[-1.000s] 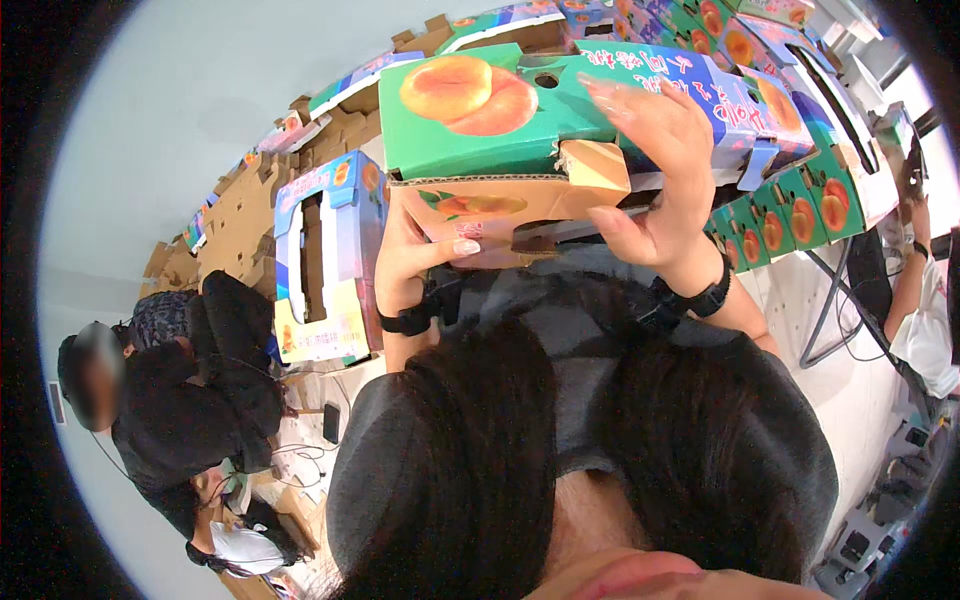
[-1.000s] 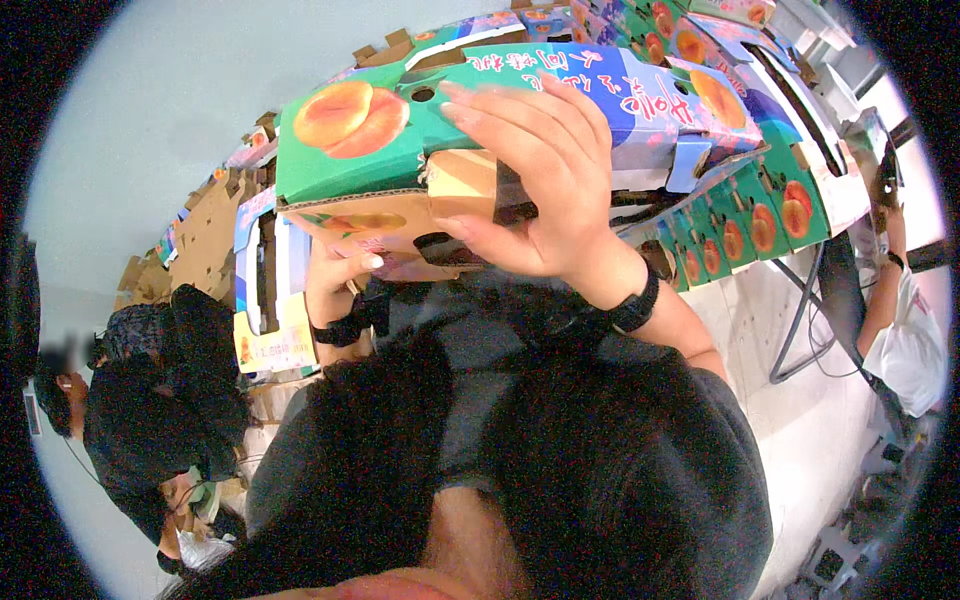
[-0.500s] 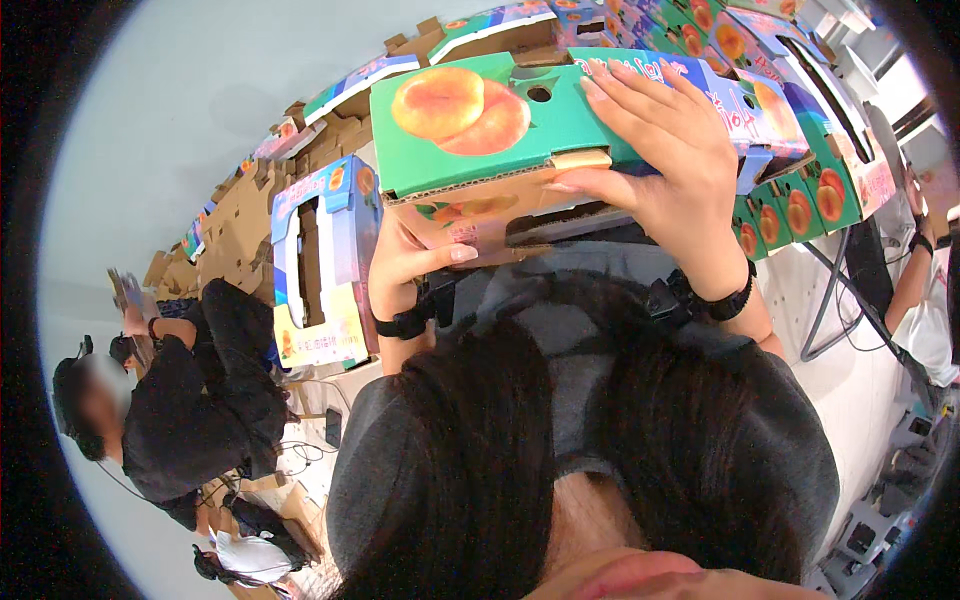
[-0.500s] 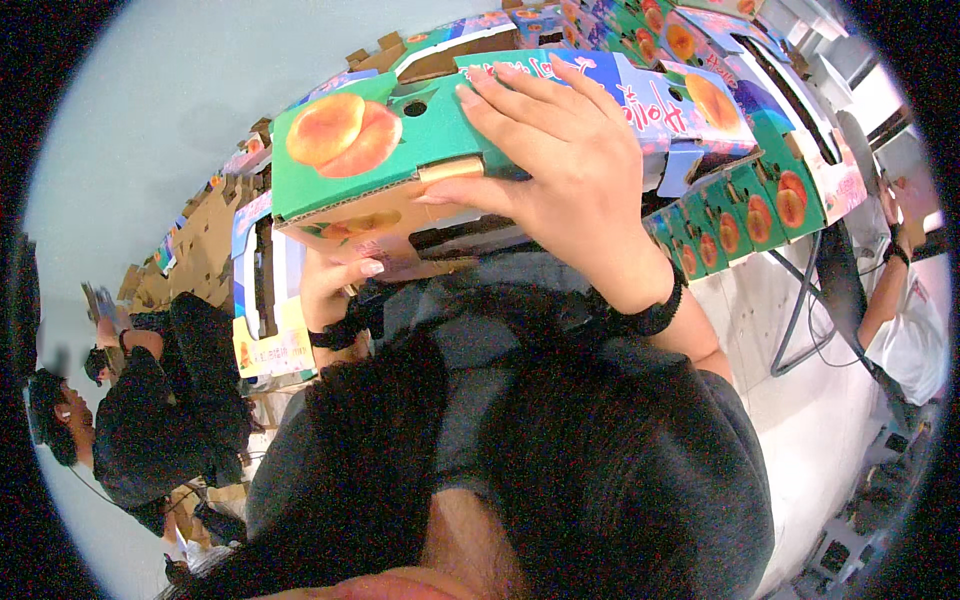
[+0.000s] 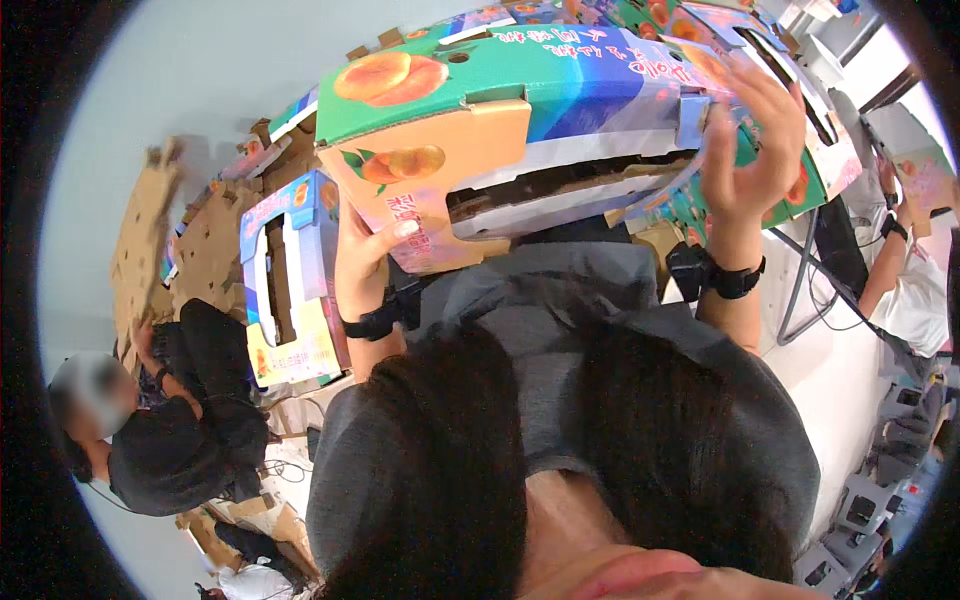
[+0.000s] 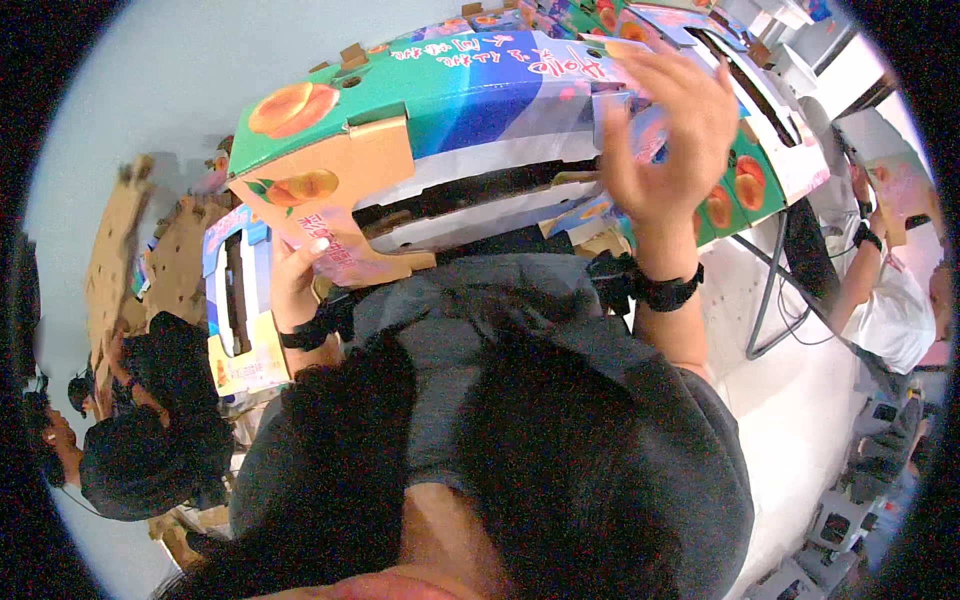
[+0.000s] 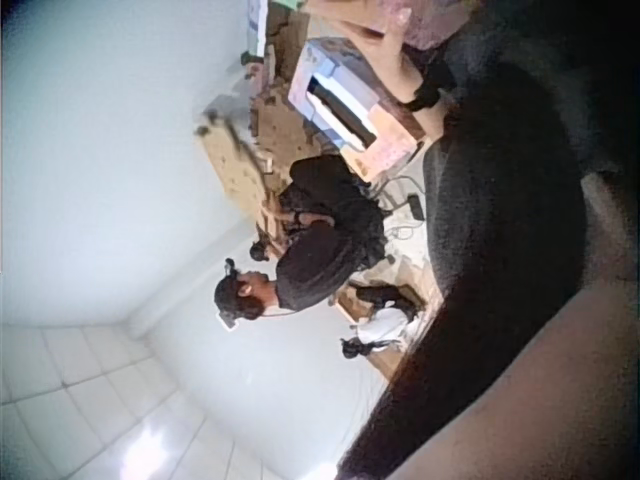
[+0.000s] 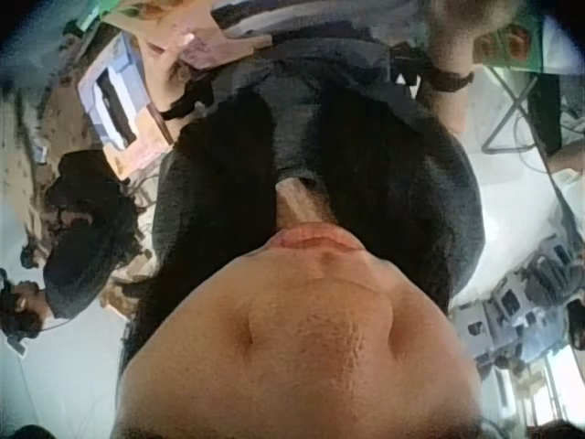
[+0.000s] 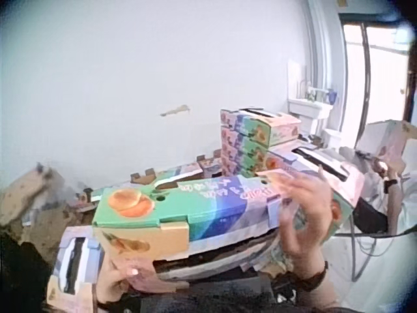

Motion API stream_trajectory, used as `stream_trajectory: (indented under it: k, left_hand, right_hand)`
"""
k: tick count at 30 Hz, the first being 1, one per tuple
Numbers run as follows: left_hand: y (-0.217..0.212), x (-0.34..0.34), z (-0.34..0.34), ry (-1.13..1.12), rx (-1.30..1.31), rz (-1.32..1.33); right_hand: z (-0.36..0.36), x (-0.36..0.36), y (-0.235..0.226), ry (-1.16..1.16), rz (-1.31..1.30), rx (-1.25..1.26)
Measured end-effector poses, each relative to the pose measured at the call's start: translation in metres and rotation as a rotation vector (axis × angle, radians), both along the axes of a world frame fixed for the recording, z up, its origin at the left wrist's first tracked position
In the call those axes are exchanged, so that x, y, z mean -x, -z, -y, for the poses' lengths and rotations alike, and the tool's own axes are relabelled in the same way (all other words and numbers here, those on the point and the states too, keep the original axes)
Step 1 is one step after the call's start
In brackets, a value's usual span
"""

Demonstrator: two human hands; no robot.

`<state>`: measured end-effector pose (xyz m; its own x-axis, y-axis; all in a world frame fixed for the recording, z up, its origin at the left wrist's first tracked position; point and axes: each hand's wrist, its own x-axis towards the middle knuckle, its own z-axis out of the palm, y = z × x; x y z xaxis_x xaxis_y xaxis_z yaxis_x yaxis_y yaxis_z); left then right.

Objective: The recorder and others in the scene are assembling and stacking cardboard boxes for peaches.

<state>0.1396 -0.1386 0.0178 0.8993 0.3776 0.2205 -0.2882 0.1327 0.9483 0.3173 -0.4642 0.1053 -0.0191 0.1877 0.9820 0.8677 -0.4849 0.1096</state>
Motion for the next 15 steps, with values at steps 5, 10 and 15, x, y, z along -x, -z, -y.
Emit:
stream_trajectory:
  k: [5,10,15]
  left_hand:
    - [0.005,-0.002,0.004,-0.078,-0.076,-0.002]
    - [0.007,-0.002,-0.003,-0.047,-0.107,-0.006]
    - [0.008,0.000,-0.001,-0.063,-0.078,-0.016]
  right_hand:
    - [0.036,-0.033,0.035,0.113,-0.375,-0.214]
    - [0.047,-0.064,0.072,-0.149,-0.759,-0.196]
    - [0.044,-0.079,0.088,-0.329,-0.898,-0.238]
